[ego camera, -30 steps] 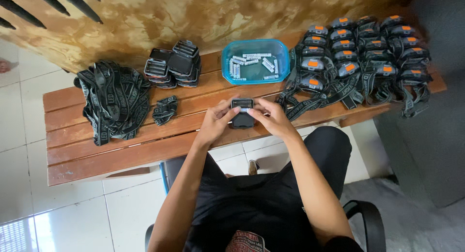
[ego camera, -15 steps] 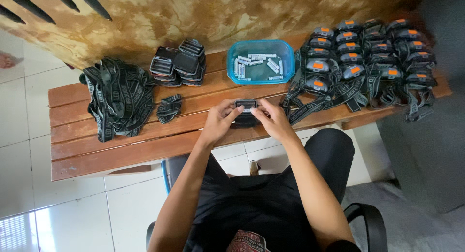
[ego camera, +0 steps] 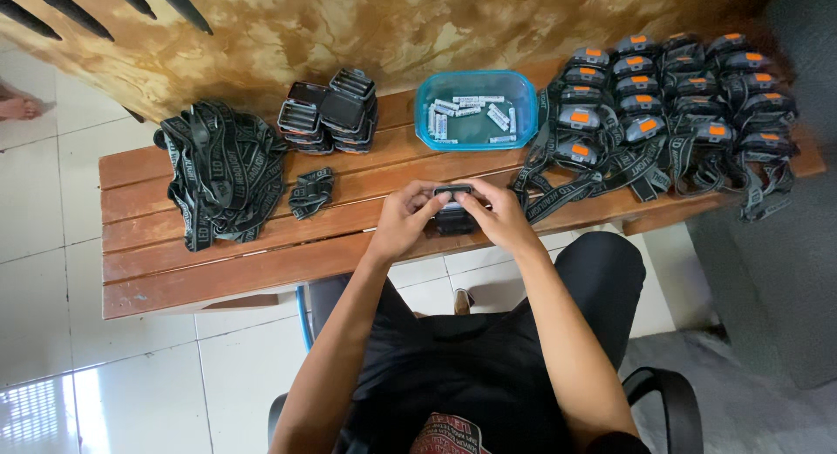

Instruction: The person assembles headlamps by inserting batteries into the headlamp units and attaching them to the head straps. They pick up a headlamp, open the battery compartment, insert batteries from a blue container, close the compartment, and then attach the unit to a strap before placing the finished headlamp on a pile.

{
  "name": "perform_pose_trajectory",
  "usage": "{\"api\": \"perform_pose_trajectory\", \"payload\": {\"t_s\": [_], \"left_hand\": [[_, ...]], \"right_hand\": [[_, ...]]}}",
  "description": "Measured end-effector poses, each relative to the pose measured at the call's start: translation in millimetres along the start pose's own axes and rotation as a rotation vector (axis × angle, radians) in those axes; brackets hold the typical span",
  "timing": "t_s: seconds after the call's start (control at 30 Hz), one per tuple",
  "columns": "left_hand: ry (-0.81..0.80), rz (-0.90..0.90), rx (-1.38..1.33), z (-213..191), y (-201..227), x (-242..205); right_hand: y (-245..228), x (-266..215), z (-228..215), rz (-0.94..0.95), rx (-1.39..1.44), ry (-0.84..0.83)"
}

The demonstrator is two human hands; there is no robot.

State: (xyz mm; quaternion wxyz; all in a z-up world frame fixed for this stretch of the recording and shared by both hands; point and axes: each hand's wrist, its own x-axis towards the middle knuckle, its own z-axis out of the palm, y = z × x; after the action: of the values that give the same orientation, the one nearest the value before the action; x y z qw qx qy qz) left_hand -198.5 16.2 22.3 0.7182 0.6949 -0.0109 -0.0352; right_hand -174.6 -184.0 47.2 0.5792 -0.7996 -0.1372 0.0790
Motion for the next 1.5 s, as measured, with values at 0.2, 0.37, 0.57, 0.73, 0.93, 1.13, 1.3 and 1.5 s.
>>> {"api": "perform_pose_trajectory", "payload": {"t_s": [0.2,0.37,0.57,0.73,0.93,1.13,1.3,1.5], "left_hand": [[0.011,-0.026,-0.046,0.5,-0.6,2.1],[0.159,-0.002,-0.148,-2.1,-15.6,10.5],[0.196,0.035,-0.153,-3.9,-14.8,14.8],[0.186,0.026,-0.154,-5.2,-23.7,16.2],[0.185,0.045,-0.177,-4.9,-20.0,19.5],[0.199,0.049,-0.176,-6.7,-24.3,18.5],[0.173,0.036,-0.222,-6.7,-11.3,17.8],[0.124,0.033,-0.217,-11.9,4.4,14.8]], "right_hand": [[1.5,-2.8,2.7,0.055,0.097,0.050],[0.6,0.4,-1.9,0.033,0.136,0.030],[-8.3,28.5,-23.3,-0.140,0.017,0.237],[-28.1,84.4,-59.7,-0.256,-0.444,0.276],[27.3,148.3,-74.7,0.128,-1.006,-0.011],[8.2,152.6,-61.8,0.123,-1.076,-0.125],[14.4,149.0,-60.9,0.161,-0.993,-0.113],[-25.7,111.6,-59.0,-0.284,-0.592,0.233]]}}
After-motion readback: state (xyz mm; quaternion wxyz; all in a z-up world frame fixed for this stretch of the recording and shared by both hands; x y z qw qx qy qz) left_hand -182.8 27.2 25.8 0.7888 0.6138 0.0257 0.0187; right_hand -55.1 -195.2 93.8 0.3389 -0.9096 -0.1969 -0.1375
